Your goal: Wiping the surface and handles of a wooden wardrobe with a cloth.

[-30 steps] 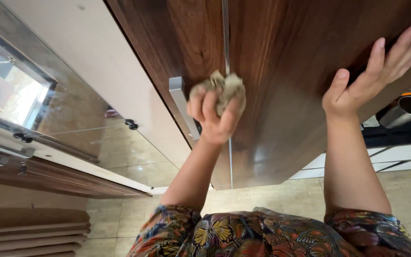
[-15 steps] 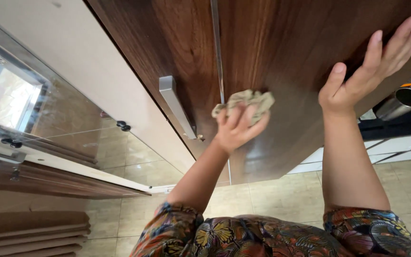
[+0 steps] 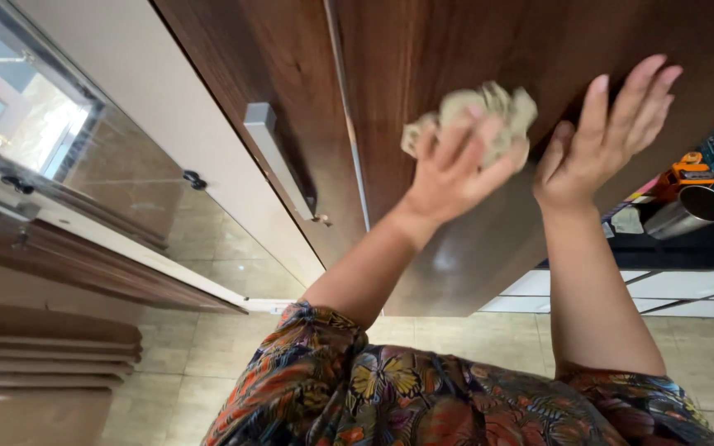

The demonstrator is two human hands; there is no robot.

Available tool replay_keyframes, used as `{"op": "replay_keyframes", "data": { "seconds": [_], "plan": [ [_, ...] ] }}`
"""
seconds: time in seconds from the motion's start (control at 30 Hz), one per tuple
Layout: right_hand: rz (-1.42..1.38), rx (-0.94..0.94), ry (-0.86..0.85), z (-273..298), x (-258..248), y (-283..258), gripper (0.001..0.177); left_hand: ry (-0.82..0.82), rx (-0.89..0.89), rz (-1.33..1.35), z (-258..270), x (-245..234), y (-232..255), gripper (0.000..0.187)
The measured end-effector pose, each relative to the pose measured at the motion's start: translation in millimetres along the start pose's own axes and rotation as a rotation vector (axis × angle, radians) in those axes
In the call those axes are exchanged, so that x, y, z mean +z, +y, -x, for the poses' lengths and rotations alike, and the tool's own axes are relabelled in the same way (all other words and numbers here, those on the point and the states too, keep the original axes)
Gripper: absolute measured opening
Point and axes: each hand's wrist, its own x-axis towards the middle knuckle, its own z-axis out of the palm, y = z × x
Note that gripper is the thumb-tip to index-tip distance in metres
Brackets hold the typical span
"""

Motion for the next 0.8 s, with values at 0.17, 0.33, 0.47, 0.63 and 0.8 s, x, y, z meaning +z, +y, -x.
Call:
{"op": "replay_keyframes", "data": {
  "seconds": [0.17, 0.33, 0.47, 0.63, 0.8],
  "plan": [
    [0.04, -0.091, -0.071, 26, -1, 35, 0.048, -0.06, 0.109, -0.018, 74, 13, 12, 0.029],
    [0.117, -0.207, -0.065, 33, 4, 41, 0.048, 0.117, -0.082, -0.081, 47, -3, -6, 0.031],
    [-0.027, -0.191, -0.044, 38, 5, 51, 0.047, 0.241, -0.191, -0.184, 6, 12, 9, 0.031],
    [-0.334, -0.18, 0.055, 43, -3, 53, 0.047, -0.016, -0.066, 0.031, 17, 48, 60, 0.025],
    [-0.378, -0.163, 0.079, 36, -11, 57, 0.05, -0.132, 0.03, -0.024, 79, 36, 53, 0.022]
  ]
}}
